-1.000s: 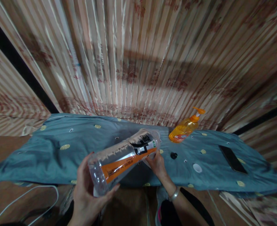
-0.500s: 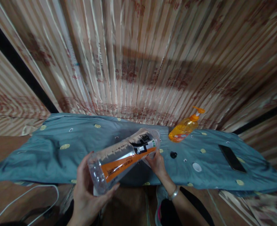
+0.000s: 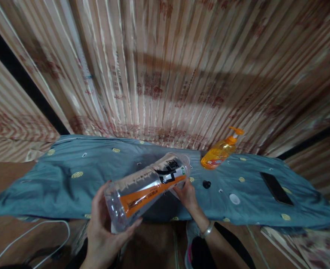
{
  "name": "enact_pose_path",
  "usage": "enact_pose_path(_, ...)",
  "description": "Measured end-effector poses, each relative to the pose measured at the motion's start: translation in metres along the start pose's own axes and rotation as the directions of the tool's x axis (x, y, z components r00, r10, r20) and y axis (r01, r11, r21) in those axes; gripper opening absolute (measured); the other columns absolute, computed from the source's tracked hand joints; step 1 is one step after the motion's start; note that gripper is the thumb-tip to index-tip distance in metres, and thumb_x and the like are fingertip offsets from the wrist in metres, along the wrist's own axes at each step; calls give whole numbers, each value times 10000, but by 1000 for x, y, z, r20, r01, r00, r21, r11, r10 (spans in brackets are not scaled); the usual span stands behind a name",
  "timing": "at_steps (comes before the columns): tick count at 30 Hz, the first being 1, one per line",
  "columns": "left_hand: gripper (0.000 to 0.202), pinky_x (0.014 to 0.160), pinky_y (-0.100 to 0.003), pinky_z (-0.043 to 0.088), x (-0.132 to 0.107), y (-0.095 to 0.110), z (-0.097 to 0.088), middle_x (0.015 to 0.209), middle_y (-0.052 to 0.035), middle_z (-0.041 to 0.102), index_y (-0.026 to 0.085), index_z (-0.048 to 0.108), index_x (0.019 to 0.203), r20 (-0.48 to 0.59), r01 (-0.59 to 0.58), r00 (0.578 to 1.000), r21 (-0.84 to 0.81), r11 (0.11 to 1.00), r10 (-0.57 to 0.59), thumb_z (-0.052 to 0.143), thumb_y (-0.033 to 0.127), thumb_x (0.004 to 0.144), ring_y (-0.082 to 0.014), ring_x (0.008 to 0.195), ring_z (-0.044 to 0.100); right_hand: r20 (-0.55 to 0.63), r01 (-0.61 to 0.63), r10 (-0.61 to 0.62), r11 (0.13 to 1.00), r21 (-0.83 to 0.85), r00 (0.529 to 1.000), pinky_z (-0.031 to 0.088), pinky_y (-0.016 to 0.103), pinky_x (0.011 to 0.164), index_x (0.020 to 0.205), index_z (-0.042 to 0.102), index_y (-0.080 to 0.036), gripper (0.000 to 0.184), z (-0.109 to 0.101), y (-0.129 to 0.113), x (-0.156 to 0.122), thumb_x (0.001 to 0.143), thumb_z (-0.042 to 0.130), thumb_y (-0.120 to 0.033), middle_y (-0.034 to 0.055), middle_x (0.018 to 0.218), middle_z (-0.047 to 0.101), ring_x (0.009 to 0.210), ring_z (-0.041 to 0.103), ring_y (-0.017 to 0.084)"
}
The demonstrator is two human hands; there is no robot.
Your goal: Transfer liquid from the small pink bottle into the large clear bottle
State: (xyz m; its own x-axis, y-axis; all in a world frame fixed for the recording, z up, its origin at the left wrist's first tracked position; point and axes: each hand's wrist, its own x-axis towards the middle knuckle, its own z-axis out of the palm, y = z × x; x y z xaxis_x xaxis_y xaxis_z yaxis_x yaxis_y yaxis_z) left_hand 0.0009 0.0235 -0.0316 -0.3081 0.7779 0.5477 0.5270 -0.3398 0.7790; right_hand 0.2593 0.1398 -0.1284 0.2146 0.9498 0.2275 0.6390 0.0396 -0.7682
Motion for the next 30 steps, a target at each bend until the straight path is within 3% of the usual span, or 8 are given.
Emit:
enact_pose_path(8, 987, 864, -421, 638, 1, 2, 0, 1341, -119, 634, 292, 388, 1521, 7, -29, 1000, 16, 999, 29, 885, 378, 673, -313, 1127, 720, 9, -1, 1, 1000, 8, 1000, 613, 473, 764, 994, 554, -225, 317, -3, -3, 0, 748, 732, -317, 90, 866, 731, 867, 737, 336)
enact_pose_path(14, 952, 911, -450, 627, -1, 5, -1, 1352, -107, 636, 321, 398, 1517, 3, 29, 1000, -7, 1000, -29, 869, 359, 690, -324, 1164, 702, 20, 11, -12, 998, 56, 1000, 603, 503, 817, 1072, 570, -212, 348, -2, 1, 0, 771, 709, -317, 124, 958, 753, 908, 733, 338)
enact_pose_path(18, 980, 883, -433, 639, -1, 3, -1, 1366, -105, 625, 312, 418, 1504, 1, 38, 999, -17, 999, -38, 892, 358, 648, -326, 1155, 700, 6, 11, -11, 999, 49, 1000, 605, 504, 781, 1069, 574, -211, 350, 0, 3, 0, 773, 707, -343, 111, 914, 753, 853, 730, 334)
enact_pose_path(26, 1003, 791, -450, 652, 5, 32, 8, 1110, -44, 688, 275, 490, 1445, -71, 255, 960, -178, 950, -271, 920, 411, 549, -295, 935, 730, 4, 4, -4, 1000, 19, 1000, 608, 498, 770, 1031, 562, -227, 321, 0, 2, 0, 763, 712, -320, 93, 875, 738, 849, 732, 331)
enact_pose_path(30, 965, 820, -458, 644, 5, 29, 7, 1165, -67, 674, 252, 500, 1421, -83, 249, 961, -154, 956, -264, 913, 416, 564, -306, 978, 727, 24, -11, 10, 1000, 28, 1000, 608, 496, 776, 1043, 554, -226, 335, -1, 0, 0, 759, 714, -307, 87, 871, 734, 857, 735, 332)
